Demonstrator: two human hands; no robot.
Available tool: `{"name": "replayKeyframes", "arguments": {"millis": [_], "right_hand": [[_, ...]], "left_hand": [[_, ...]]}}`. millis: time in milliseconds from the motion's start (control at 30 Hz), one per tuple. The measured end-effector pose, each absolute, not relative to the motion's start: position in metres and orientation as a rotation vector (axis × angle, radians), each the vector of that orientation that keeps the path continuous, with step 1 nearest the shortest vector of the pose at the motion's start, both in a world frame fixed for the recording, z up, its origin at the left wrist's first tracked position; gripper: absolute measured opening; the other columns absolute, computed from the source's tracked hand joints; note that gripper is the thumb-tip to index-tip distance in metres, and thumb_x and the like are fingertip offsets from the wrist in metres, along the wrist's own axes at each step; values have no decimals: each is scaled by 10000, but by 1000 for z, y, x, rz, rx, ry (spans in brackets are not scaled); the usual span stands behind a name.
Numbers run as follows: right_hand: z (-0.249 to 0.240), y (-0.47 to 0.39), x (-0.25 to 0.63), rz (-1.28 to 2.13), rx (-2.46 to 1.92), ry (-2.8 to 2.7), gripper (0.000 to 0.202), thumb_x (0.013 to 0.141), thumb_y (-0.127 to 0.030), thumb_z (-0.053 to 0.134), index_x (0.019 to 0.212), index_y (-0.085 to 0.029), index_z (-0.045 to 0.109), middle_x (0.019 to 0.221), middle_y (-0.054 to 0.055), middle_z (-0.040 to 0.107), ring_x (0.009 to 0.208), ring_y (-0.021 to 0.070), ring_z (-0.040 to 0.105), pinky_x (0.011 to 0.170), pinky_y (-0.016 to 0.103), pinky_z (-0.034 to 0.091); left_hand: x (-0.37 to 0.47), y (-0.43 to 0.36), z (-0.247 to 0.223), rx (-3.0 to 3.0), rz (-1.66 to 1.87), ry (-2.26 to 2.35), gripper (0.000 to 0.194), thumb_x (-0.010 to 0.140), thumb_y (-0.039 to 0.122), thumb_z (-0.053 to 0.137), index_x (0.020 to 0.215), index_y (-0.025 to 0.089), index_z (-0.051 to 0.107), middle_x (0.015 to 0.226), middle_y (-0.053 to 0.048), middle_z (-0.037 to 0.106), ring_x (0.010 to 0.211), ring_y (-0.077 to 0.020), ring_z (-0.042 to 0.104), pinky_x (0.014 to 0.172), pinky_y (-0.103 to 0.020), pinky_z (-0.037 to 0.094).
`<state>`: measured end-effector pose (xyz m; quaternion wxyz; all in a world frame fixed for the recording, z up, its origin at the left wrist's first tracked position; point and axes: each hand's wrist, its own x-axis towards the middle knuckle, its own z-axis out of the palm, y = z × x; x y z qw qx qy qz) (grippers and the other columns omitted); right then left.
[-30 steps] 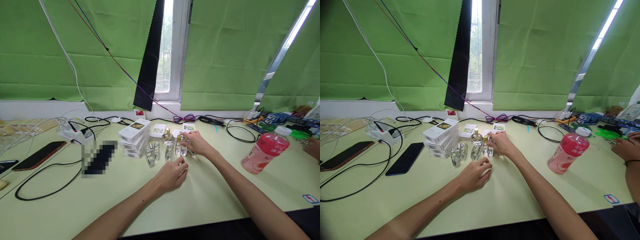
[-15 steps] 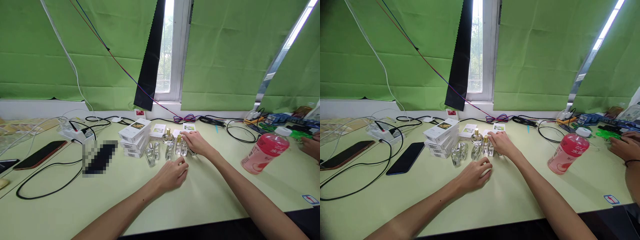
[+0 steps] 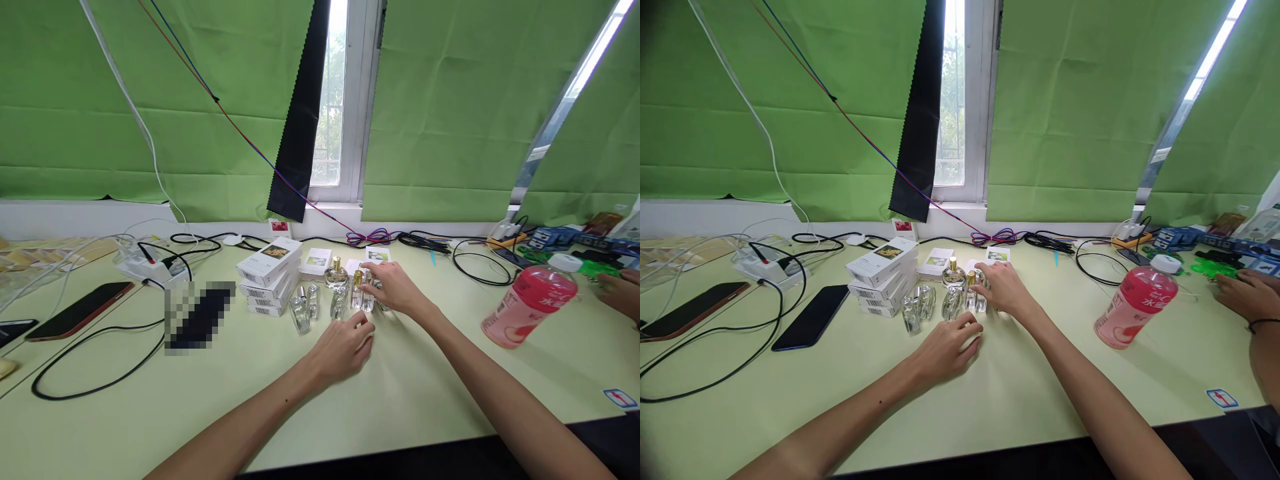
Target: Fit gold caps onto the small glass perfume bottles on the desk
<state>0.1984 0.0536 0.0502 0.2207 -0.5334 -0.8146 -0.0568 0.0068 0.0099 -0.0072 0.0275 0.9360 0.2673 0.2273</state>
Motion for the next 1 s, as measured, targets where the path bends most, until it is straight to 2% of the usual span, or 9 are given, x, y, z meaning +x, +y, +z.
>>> {"name": "replayKeyframes", "arguments": {"millis": [200, 533, 667, 800, 1000], "right_hand": [[47, 54, 195, -206, -1515, -2254, 305, 930, -246, 604, 1219, -154, 580, 914, 85, 704, 912, 244, 616, 870, 353, 400], [47, 55, 201, -132, -1424, -2192, 291, 1037, -251, 370, 1212, -155, 582, 920, 94, 708, 898, 230, 626, 843, 343, 425], [49, 56, 205, -70, -1372, -2163, 274, 1007, -312, 468, 1212, -167, 578, 935, 82, 717, 915, 242, 618, 842, 357, 435], [51, 53, 208, -109, -1351, -2080, 266, 978, -308, 516, 1193, -169, 589, 961, 87, 699, 928, 253, 595, 831, 361, 439], [55, 44, 202, -173, -1387, -2006, 220, 961, -288, 533, 1121, -162, 615, 840, 68, 660, 855, 243, 584, 798, 348, 437]], "left_hand": [[7, 10, -7, 2897, 694, 828, 170, 966, 229, 399, 928, 199, 562, 949, -27, 580, 631, -119, 525, 554, -270, 340], [7, 10, -7, 2903, 693, 826, 174, 968, 237, 400, 911, 201, 560, 935, -21, 579, 606, -113, 516, 540, -273, 324], [7, 10, -7, 2907, 693, 825, 160, 960, 232, 410, 912, 202, 560, 940, -23, 579, 608, -113, 518, 542, -274, 322], [7, 10, -5, 2903, 689, 821, 164, 959, 230, 406, 911, 200, 560, 938, -23, 578, 608, -113, 519, 542, -272, 323], [7, 9, -5, 2900, 685, 827, 160, 952, 228, 415, 918, 201, 569, 945, -26, 581, 613, -116, 527, 540, -278, 330]]}}
